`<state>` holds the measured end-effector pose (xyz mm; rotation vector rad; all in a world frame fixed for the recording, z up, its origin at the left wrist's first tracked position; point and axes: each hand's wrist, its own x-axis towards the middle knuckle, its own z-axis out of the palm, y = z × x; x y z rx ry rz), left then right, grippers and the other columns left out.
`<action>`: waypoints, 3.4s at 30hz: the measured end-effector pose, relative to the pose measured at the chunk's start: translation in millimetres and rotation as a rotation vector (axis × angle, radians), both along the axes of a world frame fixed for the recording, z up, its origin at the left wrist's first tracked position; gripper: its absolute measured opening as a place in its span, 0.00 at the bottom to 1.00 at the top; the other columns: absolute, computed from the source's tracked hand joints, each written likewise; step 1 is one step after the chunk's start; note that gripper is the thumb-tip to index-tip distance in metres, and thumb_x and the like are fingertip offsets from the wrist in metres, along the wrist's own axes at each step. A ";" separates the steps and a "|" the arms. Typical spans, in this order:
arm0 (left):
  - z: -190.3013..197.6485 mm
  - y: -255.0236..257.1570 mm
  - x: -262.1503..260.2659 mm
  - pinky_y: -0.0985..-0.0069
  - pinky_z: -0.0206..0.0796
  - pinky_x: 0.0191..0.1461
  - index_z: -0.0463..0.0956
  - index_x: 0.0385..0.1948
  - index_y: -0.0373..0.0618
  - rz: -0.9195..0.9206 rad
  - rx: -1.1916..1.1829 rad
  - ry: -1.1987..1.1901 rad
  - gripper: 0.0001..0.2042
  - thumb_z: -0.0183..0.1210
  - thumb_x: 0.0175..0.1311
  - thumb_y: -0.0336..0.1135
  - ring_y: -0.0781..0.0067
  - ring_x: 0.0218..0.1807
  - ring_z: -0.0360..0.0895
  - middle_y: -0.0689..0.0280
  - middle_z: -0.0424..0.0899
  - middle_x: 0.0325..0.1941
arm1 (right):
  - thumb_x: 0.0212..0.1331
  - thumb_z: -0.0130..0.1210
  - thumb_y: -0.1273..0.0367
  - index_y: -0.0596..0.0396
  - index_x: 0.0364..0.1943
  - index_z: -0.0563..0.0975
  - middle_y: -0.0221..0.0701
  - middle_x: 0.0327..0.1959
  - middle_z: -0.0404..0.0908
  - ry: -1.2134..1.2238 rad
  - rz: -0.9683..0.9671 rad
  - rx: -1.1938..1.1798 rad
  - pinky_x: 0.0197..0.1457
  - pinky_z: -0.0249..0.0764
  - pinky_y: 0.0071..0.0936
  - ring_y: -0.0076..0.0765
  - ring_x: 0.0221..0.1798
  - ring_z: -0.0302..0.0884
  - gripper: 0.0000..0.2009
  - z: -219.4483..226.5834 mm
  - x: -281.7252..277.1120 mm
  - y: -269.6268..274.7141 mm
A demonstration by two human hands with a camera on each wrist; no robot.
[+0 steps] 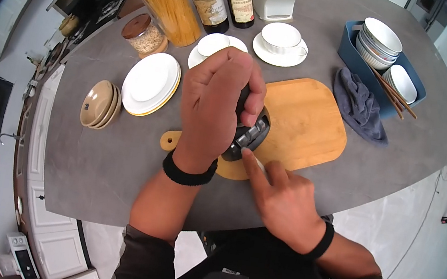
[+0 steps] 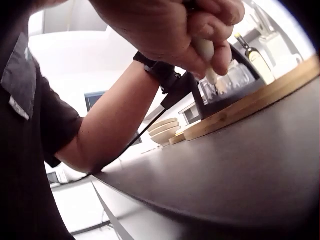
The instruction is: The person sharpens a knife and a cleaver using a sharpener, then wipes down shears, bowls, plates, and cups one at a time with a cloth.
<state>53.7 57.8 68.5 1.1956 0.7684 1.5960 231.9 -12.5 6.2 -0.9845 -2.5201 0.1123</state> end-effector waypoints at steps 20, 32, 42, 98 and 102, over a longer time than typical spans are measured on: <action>-3.3 6.3 -4.2 0.82 0.58 0.25 0.72 0.28 0.40 -0.004 0.019 -0.026 0.17 0.47 0.81 0.37 0.84 0.19 0.65 0.67 0.74 0.20 | 0.48 0.59 0.72 0.59 0.73 0.72 0.33 0.32 0.73 -0.092 0.038 -0.125 0.26 0.75 0.33 0.35 0.26 0.79 0.39 26.5 25.3 -8.5; -3.2 2.7 4.8 0.83 0.56 0.23 0.72 0.27 0.40 0.005 0.049 -0.023 0.17 0.48 0.82 0.36 0.86 0.19 0.64 0.69 0.74 0.20 | 0.52 0.58 0.72 0.63 0.66 0.77 0.35 0.32 0.74 -0.033 0.096 -0.039 0.24 0.75 0.31 0.33 0.22 0.77 0.31 14.0 15.6 7.6; -2.5 1.8 4.3 0.83 0.57 0.23 0.73 0.28 0.39 0.015 0.020 -0.009 0.17 0.49 0.81 0.36 0.86 0.19 0.64 0.68 0.75 0.20 | 0.51 0.58 0.72 0.62 0.69 0.75 0.35 0.33 0.74 -0.071 0.114 -0.033 0.26 0.75 0.30 0.31 0.25 0.77 0.34 10.4 22.9 8.5; -7.5 4.5 3.7 0.75 0.63 0.24 0.71 0.31 0.39 0.000 0.083 0.119 0.18 0.44 0.83 0.41 0.76 0.19 0.66 0.62 0.75 0.21 | 0.49 0.60 0.73 0.63 0.64 0.79 0.32 0.27 0.71 -0.125 0.109 -0.080 0.22 0.71 0.30 0.30 0.22 0.76 0.31 45.2 43.6 -0.2; -11.0 4.5 1.1 0.74 0.63 0.25 0.71 0.32 0.40 -0.005 0.077 0.135 0.19 0.44 0.82 0.43 0.74 0.20 0.67 0.63 0.73 0.21 | 0.50 0.59 0.73 0.65 0.63 0.79 0.33 0.27 0.73 -0.142 0.090 -0.140 0.22 0.71 0.30 0.31 0.22 0.77 0.30 50.8 45.4 -3.2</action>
